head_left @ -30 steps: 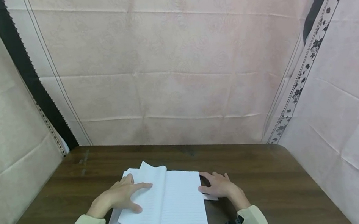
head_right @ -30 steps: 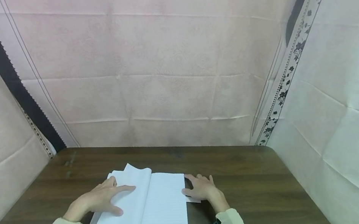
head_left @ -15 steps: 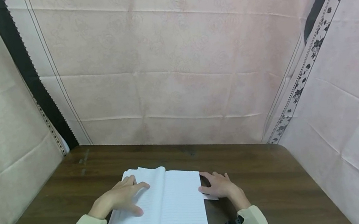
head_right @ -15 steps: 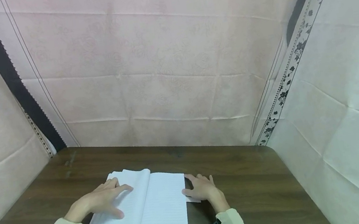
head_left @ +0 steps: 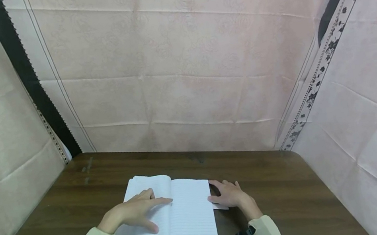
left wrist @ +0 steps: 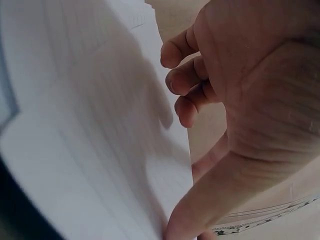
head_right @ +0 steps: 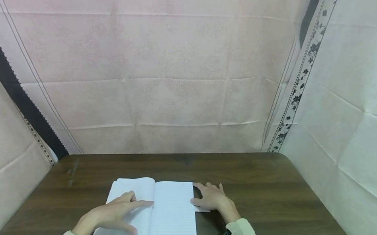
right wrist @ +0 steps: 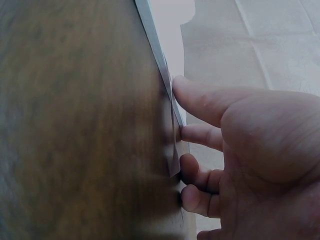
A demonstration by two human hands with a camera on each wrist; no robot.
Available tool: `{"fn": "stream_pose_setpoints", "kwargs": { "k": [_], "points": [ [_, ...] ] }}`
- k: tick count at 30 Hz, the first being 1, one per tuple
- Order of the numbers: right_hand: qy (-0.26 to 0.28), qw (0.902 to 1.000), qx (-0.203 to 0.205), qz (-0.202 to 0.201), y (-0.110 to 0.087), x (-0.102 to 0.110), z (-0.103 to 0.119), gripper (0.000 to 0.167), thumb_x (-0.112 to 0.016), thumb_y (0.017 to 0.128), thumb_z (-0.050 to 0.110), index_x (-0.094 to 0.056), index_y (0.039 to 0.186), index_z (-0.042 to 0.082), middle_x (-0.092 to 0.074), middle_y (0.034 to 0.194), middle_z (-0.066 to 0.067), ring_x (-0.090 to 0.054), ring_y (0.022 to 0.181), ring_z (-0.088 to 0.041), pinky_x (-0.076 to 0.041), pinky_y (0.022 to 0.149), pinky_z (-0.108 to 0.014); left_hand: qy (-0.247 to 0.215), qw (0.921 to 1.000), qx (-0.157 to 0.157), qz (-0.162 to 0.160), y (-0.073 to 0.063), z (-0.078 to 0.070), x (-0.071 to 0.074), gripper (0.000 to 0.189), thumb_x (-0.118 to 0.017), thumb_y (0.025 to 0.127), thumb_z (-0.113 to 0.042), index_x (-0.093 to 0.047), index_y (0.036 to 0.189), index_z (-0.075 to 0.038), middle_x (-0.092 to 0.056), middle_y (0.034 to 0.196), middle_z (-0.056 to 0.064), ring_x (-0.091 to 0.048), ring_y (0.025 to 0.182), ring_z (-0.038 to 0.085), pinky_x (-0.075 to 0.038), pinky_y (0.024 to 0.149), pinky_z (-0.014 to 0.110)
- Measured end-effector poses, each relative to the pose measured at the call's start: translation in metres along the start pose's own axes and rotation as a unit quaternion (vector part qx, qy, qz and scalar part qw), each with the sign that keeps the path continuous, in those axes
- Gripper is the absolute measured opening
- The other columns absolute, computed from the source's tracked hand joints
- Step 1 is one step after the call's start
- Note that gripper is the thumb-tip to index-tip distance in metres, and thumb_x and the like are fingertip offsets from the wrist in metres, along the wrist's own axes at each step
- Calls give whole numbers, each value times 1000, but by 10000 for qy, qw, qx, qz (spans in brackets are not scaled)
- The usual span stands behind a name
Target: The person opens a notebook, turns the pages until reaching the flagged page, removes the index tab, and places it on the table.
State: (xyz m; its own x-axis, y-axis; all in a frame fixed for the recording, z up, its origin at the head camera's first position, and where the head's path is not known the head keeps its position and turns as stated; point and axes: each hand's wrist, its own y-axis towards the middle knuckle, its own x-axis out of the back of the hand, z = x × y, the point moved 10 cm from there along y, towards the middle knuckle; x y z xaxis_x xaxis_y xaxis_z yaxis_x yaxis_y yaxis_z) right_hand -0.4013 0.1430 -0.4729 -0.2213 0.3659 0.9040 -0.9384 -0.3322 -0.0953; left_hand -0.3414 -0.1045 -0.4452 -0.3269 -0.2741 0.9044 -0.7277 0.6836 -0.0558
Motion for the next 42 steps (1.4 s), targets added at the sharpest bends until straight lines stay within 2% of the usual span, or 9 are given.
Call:
{"fn": "stream_pose_setpoints", "kwargs": {
  "k": [6, 10, 15, 24, 30, 34, 39, 42],
  "points": [
    [12, 10000, 4, -19, 0, 1, 2, 65, -67, 94, 45, -48, 148, 14, -53, 139, -24, -45, 132, -45, -14, 109, -72, 60, 9999, -73, 84, 0, -2, -1, 70, -81, 78, -47, -56, 141, -31, -41, 99, -6, -35, 84, 10, -33, 72, 26],
    [-35, 10000, -12, -26, 0, 0, 1, 65, -67, 94, 44, -48, 148, 14, -54, 138, -23, -46, 131, -45, -15, 109, -72, 97, 9998, -167, 17, 1, -4, -2, 66, -79, 80, -48, -58, 138, -28, -43, 100, -5, -36, 86, 10, -35, 74, 27],
    [-49, 10000, -47, -7, 0, -1, 0, 63, -66, 94, 42, -48, 148, 14, -55, 136, -22, -47, 130, -43, -15, 109, -72, 107, 9995, -277, 57, 4, -8, -10, 64, -77, 80, -52, -58, 136, -26, -42, 97, -7, -37, 87, 9, -37, 77, 27],
    [-53, 10000, -17, 38, 0, 0, 0, 61, -65, 96, 39, -48, 148, 13, -55, 136, -23, -47, 130, -43, -15, 109, -72, 131, 9981, -577, 178, 11, -29, -24, 67, -74, 84, -52, -55, 140, -22, -39, 91, -11, -35, 81, 5, -34, 70, 22],
    [-103, 9999, -17, 22, 1, 1, 1, 59, -64, 97, 38, -48, 148, 13, -55, 136, -22, -48, 130, -43, -16, 109, -72, 345, 9964, -734, 232, 14, -42, -30, 70, -77, 80, -53, -55, 140, -25, -40, 91, -12, -36, 81, 4, -35, 69, 20],
    [-120, 9999, -59, 10, 2, 0, 1, 57, -63, 98, 37, -48, 148, 14, -55, 137, -21, -47, 131, -43, -15, 110, -71, 412, 9937, -1012, 256, 13, -54, -32, 69, -79, 80, -52, -56, 139, -26, -43, 96, -12, -38, 84, 3, -37, 73, 19],
    [-92, 9999, -72, 37, 2, -1, 0, 57, -63, 98, 36, -48, 148, 14, -56, 136, -21, -47, 131, -43, -15, 110, -71, 698, 9851, -1559, 189, 12, -70, -36, 66, -78, 81, -50, -56, 139, -28, -47, 101, -13, -40, 88, 0, -38, 78, 18],
    [-101, 9999, -95, 44, 2, -1, -1, 58, -63, 98, 37, -48, 148, 14, -56, 136, -21, -47, 131, -42, -15, 110, -71, 781, 9840, -1594, 145, 14, -71, -37, 64, -78, 82, -50, -57, 138, -28, -48, 99, -14, -41, 88, 0, -39, 80, 19]
  ]
}}
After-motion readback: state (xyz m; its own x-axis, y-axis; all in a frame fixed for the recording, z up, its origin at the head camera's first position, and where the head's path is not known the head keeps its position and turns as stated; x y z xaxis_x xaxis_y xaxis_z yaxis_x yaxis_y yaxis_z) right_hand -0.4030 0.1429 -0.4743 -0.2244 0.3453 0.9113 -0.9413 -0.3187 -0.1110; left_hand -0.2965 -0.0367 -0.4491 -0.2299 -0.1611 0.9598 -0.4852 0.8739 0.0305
